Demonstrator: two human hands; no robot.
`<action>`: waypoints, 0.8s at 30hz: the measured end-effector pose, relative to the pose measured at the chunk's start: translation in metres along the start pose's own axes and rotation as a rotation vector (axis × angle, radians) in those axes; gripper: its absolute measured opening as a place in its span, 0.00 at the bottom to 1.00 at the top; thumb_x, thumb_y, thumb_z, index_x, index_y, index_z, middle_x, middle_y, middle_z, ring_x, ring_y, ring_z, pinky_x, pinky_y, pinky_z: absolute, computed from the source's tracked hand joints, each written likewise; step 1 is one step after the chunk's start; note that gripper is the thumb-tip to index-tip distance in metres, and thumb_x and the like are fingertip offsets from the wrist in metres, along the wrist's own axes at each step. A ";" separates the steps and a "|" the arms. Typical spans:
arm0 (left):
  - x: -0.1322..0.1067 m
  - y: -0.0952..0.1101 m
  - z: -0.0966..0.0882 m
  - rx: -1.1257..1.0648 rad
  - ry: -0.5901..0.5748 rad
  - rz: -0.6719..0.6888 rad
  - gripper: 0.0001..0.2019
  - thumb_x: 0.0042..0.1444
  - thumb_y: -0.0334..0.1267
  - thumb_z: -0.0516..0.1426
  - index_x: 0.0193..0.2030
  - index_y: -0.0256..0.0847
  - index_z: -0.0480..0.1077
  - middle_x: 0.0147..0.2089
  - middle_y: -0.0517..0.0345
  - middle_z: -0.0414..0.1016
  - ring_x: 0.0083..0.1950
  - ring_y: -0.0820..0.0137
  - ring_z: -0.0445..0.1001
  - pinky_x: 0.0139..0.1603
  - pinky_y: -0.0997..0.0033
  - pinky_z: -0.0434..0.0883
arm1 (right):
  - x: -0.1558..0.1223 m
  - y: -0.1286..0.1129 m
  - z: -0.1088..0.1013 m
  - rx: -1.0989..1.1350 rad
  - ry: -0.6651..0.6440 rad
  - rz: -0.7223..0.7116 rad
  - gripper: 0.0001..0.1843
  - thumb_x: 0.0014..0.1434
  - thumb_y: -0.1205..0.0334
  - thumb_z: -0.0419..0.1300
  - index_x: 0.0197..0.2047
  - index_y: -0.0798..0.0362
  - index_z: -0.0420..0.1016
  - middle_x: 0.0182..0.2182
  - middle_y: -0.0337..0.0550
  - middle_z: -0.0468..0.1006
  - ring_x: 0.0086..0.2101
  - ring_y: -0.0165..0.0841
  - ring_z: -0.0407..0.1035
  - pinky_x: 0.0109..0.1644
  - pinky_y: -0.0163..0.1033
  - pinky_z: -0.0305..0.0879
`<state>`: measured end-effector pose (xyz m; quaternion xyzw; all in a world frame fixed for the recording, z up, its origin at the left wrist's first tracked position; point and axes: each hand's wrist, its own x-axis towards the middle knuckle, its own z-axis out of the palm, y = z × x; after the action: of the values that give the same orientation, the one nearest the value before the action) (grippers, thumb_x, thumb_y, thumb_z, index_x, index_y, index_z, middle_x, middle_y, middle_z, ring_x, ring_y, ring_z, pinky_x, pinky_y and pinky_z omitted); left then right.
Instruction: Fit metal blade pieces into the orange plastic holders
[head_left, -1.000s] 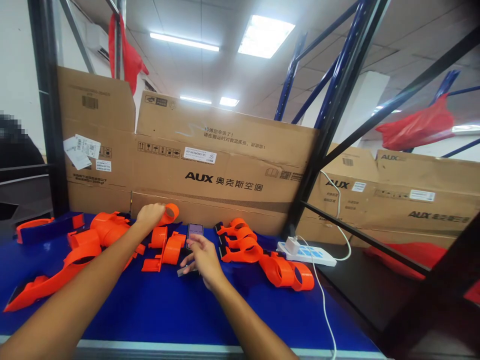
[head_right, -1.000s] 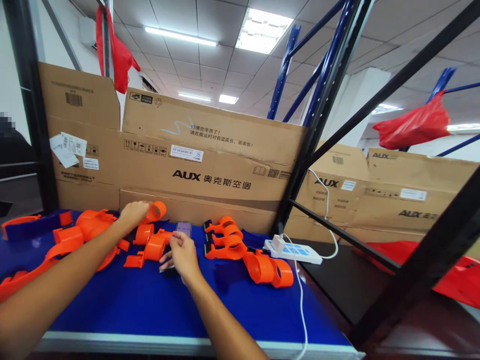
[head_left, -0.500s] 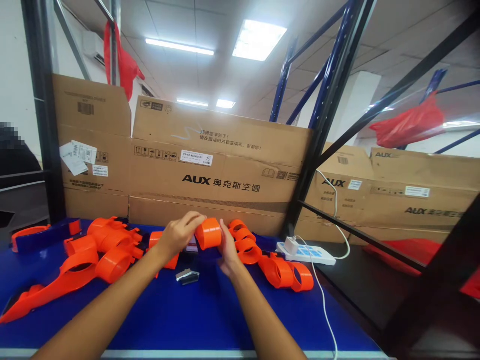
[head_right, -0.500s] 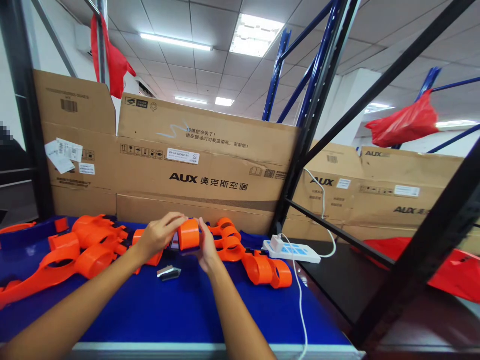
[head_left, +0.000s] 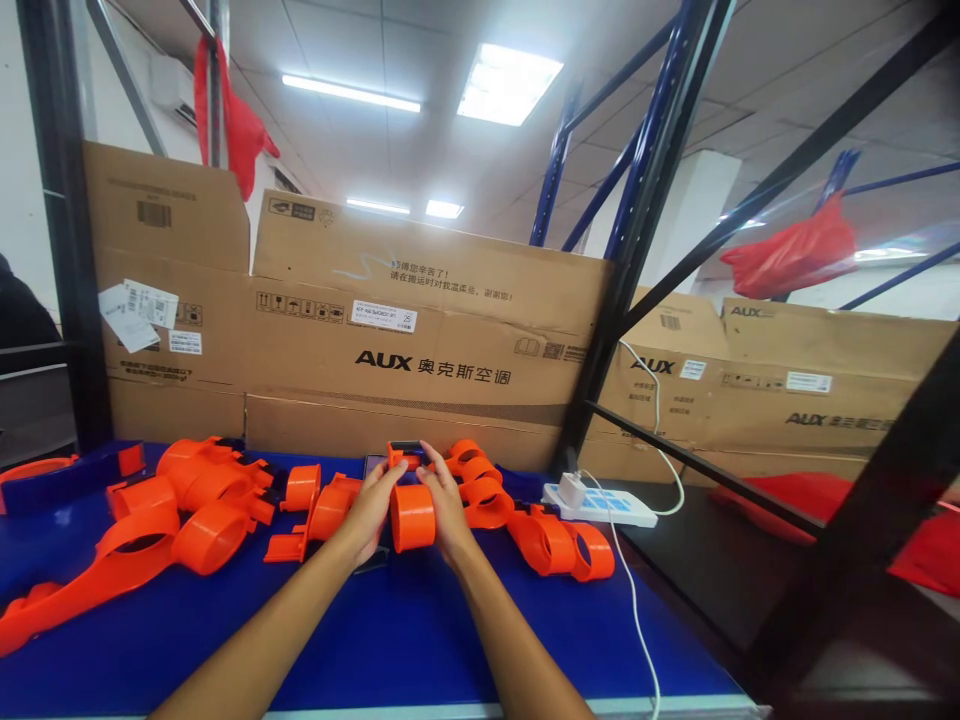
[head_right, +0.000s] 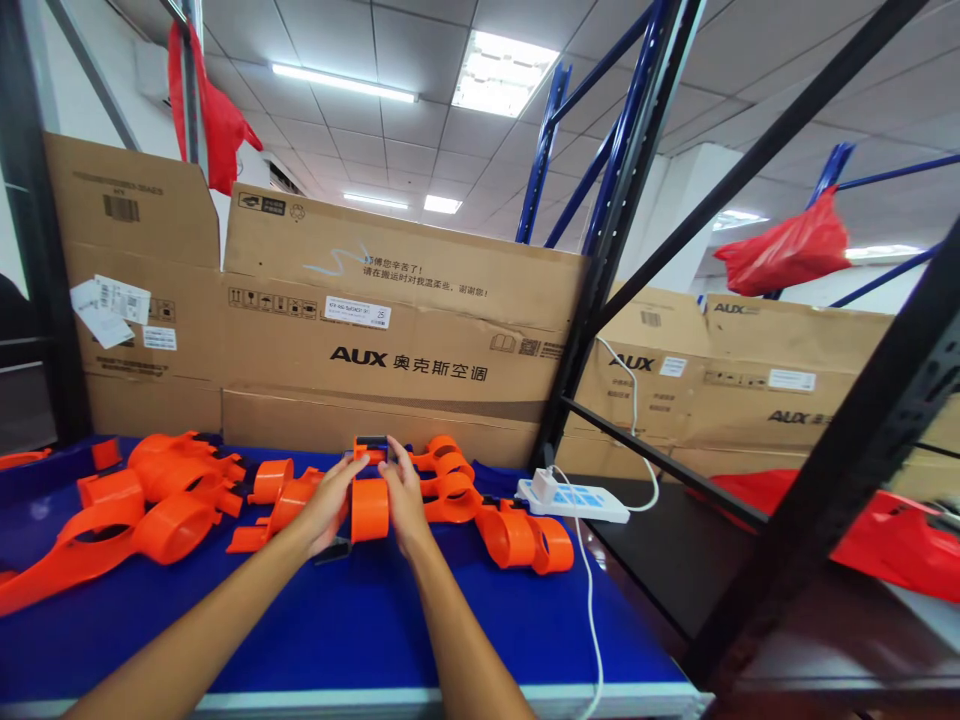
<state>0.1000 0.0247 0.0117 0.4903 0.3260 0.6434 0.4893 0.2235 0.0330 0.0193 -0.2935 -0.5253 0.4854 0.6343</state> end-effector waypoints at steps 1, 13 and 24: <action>0.000 -0.002 -0.002 -0.046 0.011 -0.033 0.24 0.61 0.56 0.61 0.56 0.42 0.75 0.51 0.44 0.83 0.50 0.55 0.82 0.51 0.56 0.77 | -0.001 0.003 0.000 -0.033 -0.004 -0.013 0.32 0.56 0.52 0.67 0.63 0.48 0.74 0.36 0.41 0.81 0.33 0.35 0.73 0.35 0.37 0.70; -0.011 0.000 -0.034 -0.224 0.109 -0.090 0.24 0.41 0.55 0.73 0.38 0.38 0.78 0.34 0.57 0.81 0.33 0.68 0.77 0.35 0.71 0.72 | -0.014 0.029 -0.003 -0.254 -0.057 -0.063 0.24 0.55 0.44 0.69 0.47 0.54 0.80 0.30 0.41 0.78 0.23 0.30 0.67 0.21 0.33 0.63; -0.019 0.009 -0.030 -0.301 0.070 -0.127 0.23 0.43 0.50 0.74 0.41 0.36 0.80 0.33 0.56 0.82 0.31 0.70 0.76 0.34 0.73 0.71 | -0.017 0.015 -0.004 -0.398 -0.208 -0.154 0.21 0.65 0.46 0.57 0.32 0.54 0.78 0.27 0.39 0.76 0.29 0.33 0.67 0.33 0.35 0.64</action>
<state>0.0694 0.0058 0.0049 0.3672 0.2731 0.6693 0.5853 0.2231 0.0233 -0.0021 -0.3201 -0.6939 0.3502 0.5417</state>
